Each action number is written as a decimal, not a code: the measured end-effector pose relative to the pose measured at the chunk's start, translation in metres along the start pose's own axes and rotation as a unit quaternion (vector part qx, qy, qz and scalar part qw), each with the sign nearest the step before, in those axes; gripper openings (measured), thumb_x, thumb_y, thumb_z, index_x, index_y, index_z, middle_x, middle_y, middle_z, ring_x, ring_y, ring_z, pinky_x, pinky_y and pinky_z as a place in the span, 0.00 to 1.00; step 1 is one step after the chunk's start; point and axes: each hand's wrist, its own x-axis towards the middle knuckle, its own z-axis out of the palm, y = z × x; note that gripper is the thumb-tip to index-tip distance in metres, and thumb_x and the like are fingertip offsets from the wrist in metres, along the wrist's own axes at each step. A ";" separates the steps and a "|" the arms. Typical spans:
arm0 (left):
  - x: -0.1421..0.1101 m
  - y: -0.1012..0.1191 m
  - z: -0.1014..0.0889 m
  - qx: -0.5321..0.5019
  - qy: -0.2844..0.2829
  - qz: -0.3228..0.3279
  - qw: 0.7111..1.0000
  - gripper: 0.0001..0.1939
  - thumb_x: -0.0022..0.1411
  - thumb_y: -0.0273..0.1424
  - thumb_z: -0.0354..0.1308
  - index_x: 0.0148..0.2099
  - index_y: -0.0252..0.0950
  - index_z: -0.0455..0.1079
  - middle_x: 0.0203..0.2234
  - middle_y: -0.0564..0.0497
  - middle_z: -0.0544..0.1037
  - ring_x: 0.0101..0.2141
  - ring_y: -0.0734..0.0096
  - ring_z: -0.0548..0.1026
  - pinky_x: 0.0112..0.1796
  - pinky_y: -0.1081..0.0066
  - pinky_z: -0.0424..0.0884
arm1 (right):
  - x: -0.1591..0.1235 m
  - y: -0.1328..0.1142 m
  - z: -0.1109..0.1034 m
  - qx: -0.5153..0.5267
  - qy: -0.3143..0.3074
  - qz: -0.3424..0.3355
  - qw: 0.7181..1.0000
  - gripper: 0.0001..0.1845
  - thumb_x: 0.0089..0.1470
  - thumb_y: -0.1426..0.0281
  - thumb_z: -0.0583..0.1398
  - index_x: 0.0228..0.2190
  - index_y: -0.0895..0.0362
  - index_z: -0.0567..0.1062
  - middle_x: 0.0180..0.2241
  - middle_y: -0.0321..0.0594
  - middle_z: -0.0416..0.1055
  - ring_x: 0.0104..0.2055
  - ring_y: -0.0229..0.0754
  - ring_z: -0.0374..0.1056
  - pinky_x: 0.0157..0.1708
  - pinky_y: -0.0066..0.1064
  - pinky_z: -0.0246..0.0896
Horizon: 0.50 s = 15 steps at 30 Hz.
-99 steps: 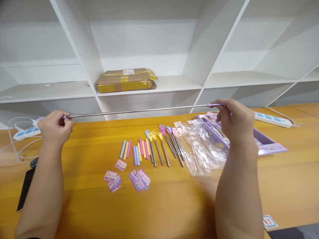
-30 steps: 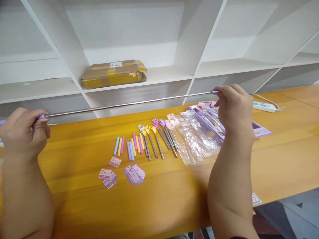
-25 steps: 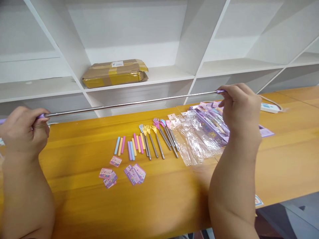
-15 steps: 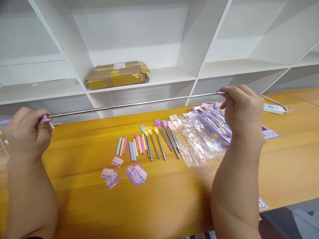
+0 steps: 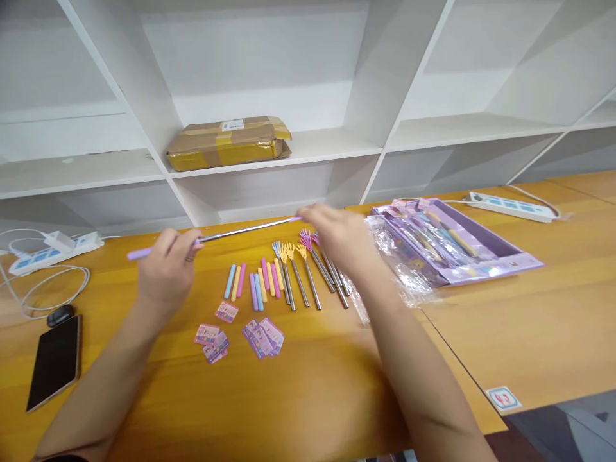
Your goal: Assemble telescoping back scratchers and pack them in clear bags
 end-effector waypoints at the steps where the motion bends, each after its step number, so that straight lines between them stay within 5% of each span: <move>1: -0.007 0.014 0.005 -0.010 -0.011 -0.005 1.000 0.19 0.79 0.38 0.44 0.52 0.45 0.77 0.32 0.47 0.74 0.27 0.66 0.70 0.26 0.67 0.58 | -0.002 -0.023 0.006 0.004 -0.039 -0.020 0.999 0.33 0.63 0.80 0.50 0.58 0.40 0.77 0.53 0.34 0.80 0.48 0.43 0.78 0.44 0.36 0.71; 4: -0.022 0.040 0.011 -0.045 -0.039 -0.006 0.998 0.19 0.80 0.36 0.43 0.54 0.46 0.76 0.32 0.46 0.74 0.29 0.66 0.73 0.28 0.68 0.63 | -0.008 -0.073 0.015 0.015 -0.066 -0.053 0.996 0.34 0.68 0.77 0.44 0.61 0.34 0.73 0.56 0.28 0.78 0.45 0.42 0.78 0.38 0.36 0.72; 6: -0.024 0.043 0.010 -0.060 -0.046 -0.009 0.997 0.19 0.80 0.37 0.42 0.54 0.46 0.76 0.32 0.46 0.74 0.30 0.66 0.74 0.29 0.68 0.64 | -0.011 -0.084 0.013 0.021 -0.062 -0.054 0.996 0.35 0.69 0.76 0.42 0.63 0.32 0.71 0.56 0.27 0.78 0.44 0.42 0.77 0.39 0.37 0.72; 10: -0.018 0.039 0.010 -0.065 -0.115 -0.010 0.991 0.18 0.80 0.39 0.42 0.55 0.44 0.73 0.37 0.45 0.75 0.30 0.64 0.74 0.27 0.66 0.60 | -0.006 -0.074 0.006 0.007 -0.100 -0.060 0.993 0.32 0.68 0.76 0.46 0.61 0.38 0.74 0.52 0.33 0.80 0.41 0.44 0.76 0.35 0.37 0.68; 15: -0.018 0.035 0.010 -0.069 -0.290 0.018 0.954 0.13 0.77 0.31 0.43 0.56 0.42 0.67 0.38 0.45 0.77 0.27 0.63 0.74 0.27 0.65 0.57 | 0.002 -0.062 0.005 -0.001 -0.136 -0.044 0.990 0.25 0.67 0.78 0.49 0.53 0.45 0.79 0.51 0.37 0.79 0.40 0.45 0.76 0.33 0.36 0.63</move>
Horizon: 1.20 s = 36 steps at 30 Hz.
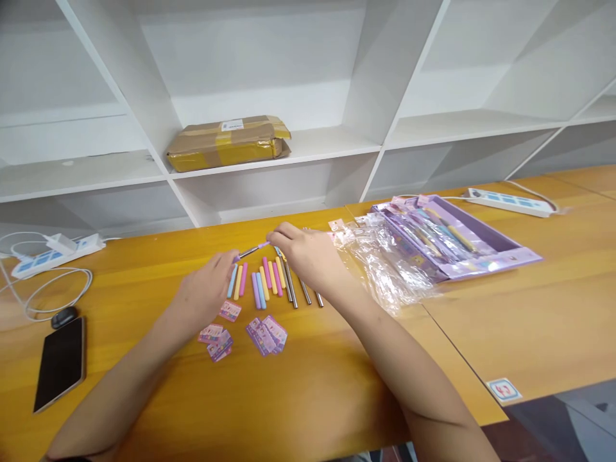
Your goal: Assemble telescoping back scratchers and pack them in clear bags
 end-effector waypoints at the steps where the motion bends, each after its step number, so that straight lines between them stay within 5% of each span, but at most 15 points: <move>1: -0.001 0.000 -0.001 -0.015 -0.034 0.004 0.999 0.12 0.76 0.30 0.44 0.54 0.42 0.66 0.35 0.47 0.78 0.25 0.62 0.74 0.27 0.65 0.57 | 0.001 0.000 0.000 0.001 0.000 0.003 1.000 0.24 0.68 0.77 0.50 0.52 0.45 0.79 0.51 0.37 0.79 0.41 0.46 0.76 0.34 0.36 0.63; 5: -0.004 0.005 -0.004 -0.163 -0.156 0.025 0.974 0.08 0.76 0.36 0.46 0.43 0.42 0.64 0.26 0.51 0.77 0.21 0.63 0.75 0.26 0.66 0.60 | 0.006 -0.006 0.008 0.033 -0.007 -0.010 0.999 0.20 0.71 0.73 0.50 0.52 0.46 0.78 0.55 0.38 0.78 0.46 0.47 0.77 0.37 0.36 0.64; 9: -0.008 0.024 0.015 -0.416 -0.294 0.015 0.860 0.14 0.73 0.45 0.52 0.41 0.43 0.57 0.23 0.55 0.79 0.17 0.64 0.77 0.21 0.69 0.64 | 0.009 -0.002 0.030 0.085 -0.031 -0.005 0.996 0.20 0.71 0.70 0.53 0.60 0.48 0.72 0.58 0.41 0.76 0.50 0.49 0.77 0.40 0.35 0.66; 12: -0.021 0.033 0.047 -0.537 -0.253 -0.024 0.804 0.19 0.72 0.50 0.54 0.39 0.44 0.53 0.17 0.58 0.74 0.16 0.63 0.76 0.17 0.71 0.63 | 0.001 0.023 0.045 0.066 -0.047 0.081 0.993 0.26 0.70 0.63 0.57 0.66 0.51 0.65 0.60 0.45 0.75 0.52 0.50 0.75 0.43 0.34 0.66; 15: -0.044 0.028 0.080 -0.595 -0.231 -0.047 0.768 0.19 0.74 0.52 0.52 0.43 0.42 0.56 0.22 0.54 0.80 0.15 0.68 0.75 0.15 0.75 0.60 | -0.025 0.063 0.054 0.006 -0.051 0.185 0.981 0.24 0.70 0.61 0.57 0.62 0.55 0.69 0.55 0.50 0.77 0.52 0.53 0.74 0.47 0.36 0.63; 19: -0.082 0.010 0.107 -0.625 -0.198 -0.072 0.751 0.21 0.74 0.53 0.52 0.46 0.40 0.58 0.19 0.58 0.77 0.12 0.74 0.71 0.15 0.79 0.55 | -0.072 0.110 0.064 -0.061 -0.028 0.304 0.950 0.20 0.71 0.67 0.51 0.55 0.65 0.73 0.53 0.62 0.74 0.58 0.62 0.67 0.56 0.46 0.58; 23: -0.104 0.002 0.116 -0.646 -0.161 -0.061 0.744 0.21 0.75 0.52 0.52 0.47 0.39 0.58 0.18 0.57 0.77 0.12 0.75 0.70 0.16 0.79 0.59 | -0.107 0.140 0.070 -0.105 -0.026 0.387 0.916 0.25 0.70 0.61 0.53 0.56 0.68 0.71 0.54 0.68 0.71 0.59 0.66 0.65 0.56 0.50 0.57; 28: -0.106 0.000 0.120 -0.618 -0.162 0.006 0.769 0.20 0.75 0.50 0.53 0.46 0.37 0.61 0.18 0.55 0.77 0.14 0.76 0.70 0.19 0.78 0.63 | -0.128 0.173 0.068 -0.115 -0.054 0.438 0.890 0.29 0.70 0.57 0.53 0.60 0.67 0.68 0.55 0.66 0.71 0.58 0.63 0.67 0.54 0.47 0.61; 36: -0.112 -0.006 0.124 -0.613 -0.210 0.031 0.761 0.17 0.77 0.48 0.51 0.48 0.37 0.62 0.20 0.55 0.77 0.16 0.77 0.72 0.21 0.79 0.62 | -0.149 0.206 0.073 -0.115 -0.102 0.473 0.867 0.30 0.65 0.56 0.59 0.56 0.68 0.73 0.51 0.67 0.74 0.56 0.62 0.70 0.50 0.44 0.65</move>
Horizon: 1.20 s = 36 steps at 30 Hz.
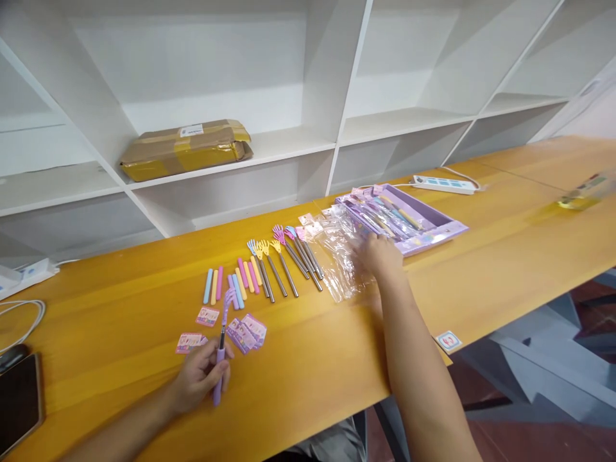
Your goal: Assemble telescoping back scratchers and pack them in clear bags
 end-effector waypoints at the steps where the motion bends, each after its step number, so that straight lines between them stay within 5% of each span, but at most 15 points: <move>1: 0.000 0.000 0.000 0.007 -0.002 0.003 1.000 0.17 0.77 0.47 0.51 0.48 0.37 0.62 0.20 0.55 0.77 0.16 0.77 0.72 0.21 0.79 0.63 | 0.000 0.000 0.000 0.000 -0.001 0.003 1.000 0.28 0.64 0.57 0.61 0.55 0.68 0.74 0.49 0.66 0.76 0.55 0.62 0.71 0.48 0.43 0.65; 5: 0.002 0.002 -0.001 0.021 -0.009 -0.010 1.000 0.18 0.78 0.47 0.50 0.51 0.36 0.64 0.20 0.54 0.78 0.16 0.75 0.73 0.21 0.78 0.63 | 0.001 -0.001 -0.009 0.015 0.008 0.015 1.000 0.17 0.63 0.66 0.59 0.48 0.62 0.80 0.43 0.59 0.79 0.45 0.56 0.75 0.40 0.38 0.63; 11: 0.008 0.009 -0.002 0.048 -0.066 -0.024 0.996 0.19 0.78 0.46 0.50 0.52 0.34 0.68 0.19 0.54 0.79 0.16 0.74 0.75 0.23 0.77 0.67 | -0.002 -0.002 -0.027 0.045 0.070 0.033 0.996 0.17 0.67 0.64 0.56 0.46 0.55 0.82 0.44 0.53 0.80 0.42 0.52 0.74 0.36 0.37 0.57; 23: 0.010 0.006 -0.003 0.038 -0.065 -0.036 0.996 0.20 0.77 0.45 0.53 0.58 0.34 0.66 0.21 0.55 0.78 0.19 0.73 0.75 0.24 0.76 0.66 | -0.017 -0.034 -0.032 0.162 0.299 -0.022 0.940 0.16 0.66 0.61 0.57 0.37 0.57 0.80 0.39 0.49 0.77 0.41 0.50 0.68 0.40 0.37 0.56; 26: 0.010 0.005 -0.003 0.043 -0.065 -0.035 0.996 0.20 0.77 0.45 0.53 0.58 0.35 0.66 0.22 0.56 0.77 0.20 0.73 0.75 0.25 0.76 0.66 | -0.021 -0.040 -0.034 0.126 0.261 -0.044 0.956 0.17 0.66 0.65 0.54 0.33 0.57 0.80 0.40 0.52 0.76 0.46 0.54 0.68 0.46 0.40 0.58; 30: 0.009 0.006 -0.002 0.051 -0.064 -0.029 0.996 0.19 0.77 0.45 0.53 0.59 0.36 0.67 0.22 0.57 0.76 0.21 0.73 0.75 0.26 0.76 0.66 | -0.020 -0.040 -0.032 0.157 0.108 -0.031 0.981 0.12 0.59 0.65 0.60 0.31 0.57 0.81 0.43 0.53 0.78 0.50 0.57 0.69 0.47 0.42 0.60; 36: 0.009 0.009 -0.002 0.061 -0.068 -0.035 0.995 0.18 0.77 0.43 0.52 0.58 0.36 0.67 0.24 0.56 0.77 0.22 0.73 0.74 0.27 0.75 0.66 | -0.010 -0.023 -0.029 0.251 -0.001 0.007 0.968 0.23 0.52 0.48 0.67 0.26 0.56 0.81 0.25 0.41 0.76 0.30 0.46 0.70 0.32 0.35 0.60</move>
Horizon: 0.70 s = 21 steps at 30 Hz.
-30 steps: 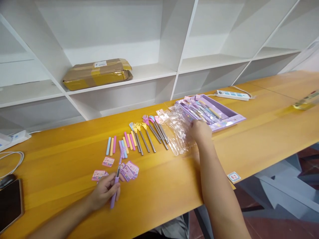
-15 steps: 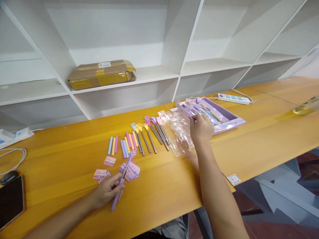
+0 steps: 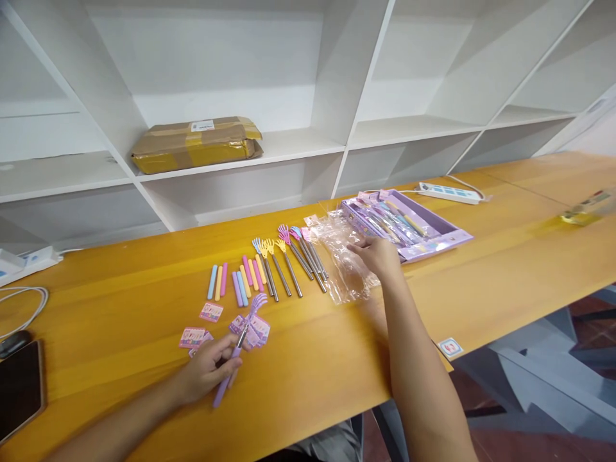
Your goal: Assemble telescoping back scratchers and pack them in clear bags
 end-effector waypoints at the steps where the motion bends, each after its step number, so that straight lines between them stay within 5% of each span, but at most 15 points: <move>1: 0.000 0.000 0.000 0.000 -0.001 -0.001 1.000 0.18 0.77 0.43 0.52 0.58 0.36 0.67 0.24 0.56 0.76 0.22 0.73 0.74 0.27 0.75 0.66 | 0.001 0.002 -0.001 0.019 -0.013 0.003 1.000 0.27 0.49 0.44 0.68 0.26 0.56 0.81 0.23 0.40 0.75 0.28 0.45 0.69 0.30 0.35 0.59; 7: 0.000 0.003 -0.001 0.007 -0.004 -0.004 1.000 0.18 0.77 0.44 0.52 0.58 0.35 0.67 0.23 0.57 0.76 0.22 0.73 0.74 0.28 0.74 0.67 | 0.001 0.008 -0.004 0.104 -0.069 0.006 0.992 0.39 0.34 0.33 0.71 0.24 0.58 0.78 0.23 0.39 0.72 0.25 0.39 0.62 0.25 0.31 0.55; 14: 0.001 0.004 -0.002 0.006 -0.014 -0.005 1.000 0.17 0.77 0.44 0.52 0.56 0.36 0.67 0.23 0.56 0.76 0.22 0.73 0.74 0.28 0.74 0.68 | -0.003 0.008 -0.005 0.127 -0.086 0.021 0.988 0.36 0.35 0.35 0.71 0.21 0.56 0.72 0.20 0.35 0.67 0.23 0.36 0.58 0.24 0.31 0.54; 18: 0.001 0.003 -0.001 -0.004 -0.017 -0.002 1.000 0.17 0.78 0.44 0.51 0.55 0.36 0.66 0.23 0.56 0.76 0.21 0.74 0.72 0.28 0.74 0.67 | -0.001 0.003 -0.007 0.095 -0.020 0.033 0.995 0.30 0.44 0.41 0.71 0.22 0.56 0.73 0.21 0.38 0.69 0.26 0.42 0.64 0.29 0.35 0.58; 21: 0.001 -0.001 0.001 -0.013 0.003 0.010 1.000 0.20 0.77 0.44 0.52 0.61 0.36 0.64 0.24 0.56 0.76 0.23 0.73 0.73 0.29 0.74 0.68 | -0.004 -0.009 -0.009 0.071 0.096 0.027 0.992 0.24 0.58 0.46 0.64 0.31 0.56 0.76 0.33 0.48 0.77 0.37 0.50 0.71 0.40 0.39 0.63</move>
